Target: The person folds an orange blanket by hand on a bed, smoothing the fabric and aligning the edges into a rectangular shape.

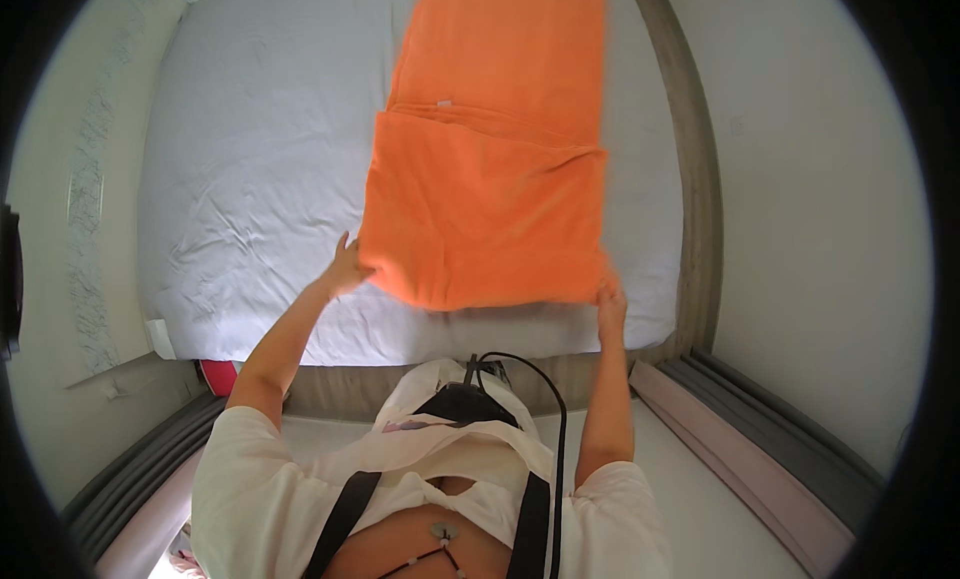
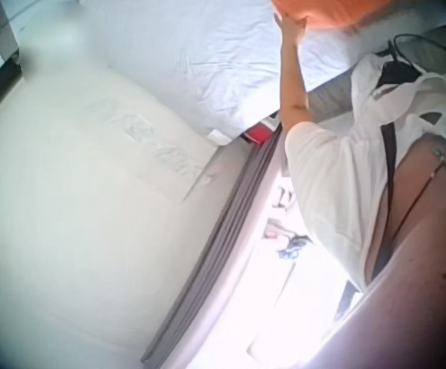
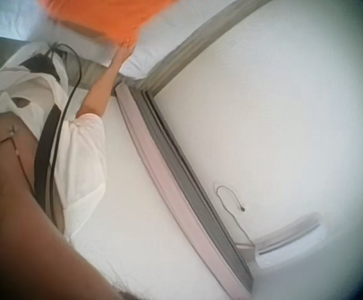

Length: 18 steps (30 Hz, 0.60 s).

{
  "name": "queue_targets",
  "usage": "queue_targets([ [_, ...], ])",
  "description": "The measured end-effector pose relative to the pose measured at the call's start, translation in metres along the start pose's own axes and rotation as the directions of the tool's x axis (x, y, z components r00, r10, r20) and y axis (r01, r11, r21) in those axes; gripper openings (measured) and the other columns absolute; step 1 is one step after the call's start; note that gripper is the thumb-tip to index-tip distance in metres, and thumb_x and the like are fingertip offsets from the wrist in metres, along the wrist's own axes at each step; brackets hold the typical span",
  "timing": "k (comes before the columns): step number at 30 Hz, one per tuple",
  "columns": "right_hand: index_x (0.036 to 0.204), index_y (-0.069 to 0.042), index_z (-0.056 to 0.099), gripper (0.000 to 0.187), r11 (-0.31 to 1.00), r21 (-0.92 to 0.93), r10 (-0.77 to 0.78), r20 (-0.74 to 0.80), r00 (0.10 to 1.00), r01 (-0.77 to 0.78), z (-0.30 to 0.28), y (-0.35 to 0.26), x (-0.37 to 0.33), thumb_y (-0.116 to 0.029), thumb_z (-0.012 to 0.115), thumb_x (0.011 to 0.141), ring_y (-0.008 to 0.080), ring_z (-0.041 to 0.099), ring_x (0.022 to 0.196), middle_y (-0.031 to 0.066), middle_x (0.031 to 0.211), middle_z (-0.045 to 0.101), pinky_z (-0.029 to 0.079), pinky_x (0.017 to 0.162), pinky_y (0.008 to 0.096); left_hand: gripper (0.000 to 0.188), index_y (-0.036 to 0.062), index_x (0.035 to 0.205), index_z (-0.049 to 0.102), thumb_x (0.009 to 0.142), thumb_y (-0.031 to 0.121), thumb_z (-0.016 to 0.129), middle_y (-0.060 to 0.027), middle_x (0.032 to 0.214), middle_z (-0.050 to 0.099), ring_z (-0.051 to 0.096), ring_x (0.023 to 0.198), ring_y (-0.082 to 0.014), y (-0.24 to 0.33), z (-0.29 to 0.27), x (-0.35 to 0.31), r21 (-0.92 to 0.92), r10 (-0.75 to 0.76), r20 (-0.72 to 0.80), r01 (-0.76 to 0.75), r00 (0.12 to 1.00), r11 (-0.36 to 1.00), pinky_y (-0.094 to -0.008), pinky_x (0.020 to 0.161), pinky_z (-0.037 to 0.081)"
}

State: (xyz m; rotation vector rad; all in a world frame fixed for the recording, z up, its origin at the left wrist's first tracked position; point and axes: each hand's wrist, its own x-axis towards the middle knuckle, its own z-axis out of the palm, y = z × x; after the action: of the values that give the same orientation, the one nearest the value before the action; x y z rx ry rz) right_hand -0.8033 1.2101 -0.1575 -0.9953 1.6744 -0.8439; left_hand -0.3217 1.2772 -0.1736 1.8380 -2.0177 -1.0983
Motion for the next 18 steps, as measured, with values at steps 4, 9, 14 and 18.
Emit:
queue_targets([
  [4,0.104,0.000,0.048,0.029,0.939,-0.117,-0.338,-0.156,0.928,0.322,-0.035,-0.119,0.017,-0.019,0.044,0.083,0.0097,0.047,0.076,0.0036,0.087,0.053,0.040,0.066,0.0239,0.027,-0.0016,0.092,0.056,0.076,0.020,0.056,-0.0012,0.080,0.058,0.051,0.074,-0.0082,0.059,-0.112,0.004,-0.731,-0.267,-0.297,-0.039,0.917,0.681,-0.0230,0.069,0.041],
  [9,0.112,0.000,0.041,0.034,0.853,0.243,-0.427,-0.187,0.885,0.462,-0.079,-0.219,-0.043,-0.014,0.046,0.081,0.0158,0.047,0.095,0.0089,0.106,0.049,0.037,0.081,0.0258,0.033,-0.0031,0.104,0.049,0.077,0.016,0.053,-0.0062,0.096,0.055,0.052,0.086,-0.0125,0.143,-0.177,-0.061,-0.758,-0.177,-0.560,-0.413,0.810,0.505,-0.0254,0.076,0.041],
  [14,0.121,-0.004,0.035,0.047,0.976,0.132,-0.146,-0.201,0.969,0.175,-0.091,-0.133,-0.070,-0.011,0.048,0.076,0.0195,0.044,0.102,0.0130,0.119,0.040,0.034,0.086,0.0273,0.037,0.0006,0.106,0.048,0.074,0.017,0.056,-0.0069,0.099,0.055,0.054,0.090,-0.0157,0.091,-0.098,-0.096,-0.998,-0.428,-0.065,-0.063,0.901,0.018,-0.0268,0.077,0.043],
  [18,0.123,-0.006,0.032,0.049,0.969,-0.201,-0.196,-0.289,0.937,0.141,-0.087,-0.064,-0.069,-0.012,0.048,0.077,0.0175,0.048,0.096,0.0125,0.113,0.046,0.039,0.078,0.0264,0.038,-0.0030,0.103,0.049,0.074,0.021,0.056,-0.0090,0.093,0.057,0.056,0.082,-0.0168,0.088,-0.072,-0.099,-0.993,-0.551,0.037,0.090,0.833,0.070,-0.0273,0.070,0.045],
])
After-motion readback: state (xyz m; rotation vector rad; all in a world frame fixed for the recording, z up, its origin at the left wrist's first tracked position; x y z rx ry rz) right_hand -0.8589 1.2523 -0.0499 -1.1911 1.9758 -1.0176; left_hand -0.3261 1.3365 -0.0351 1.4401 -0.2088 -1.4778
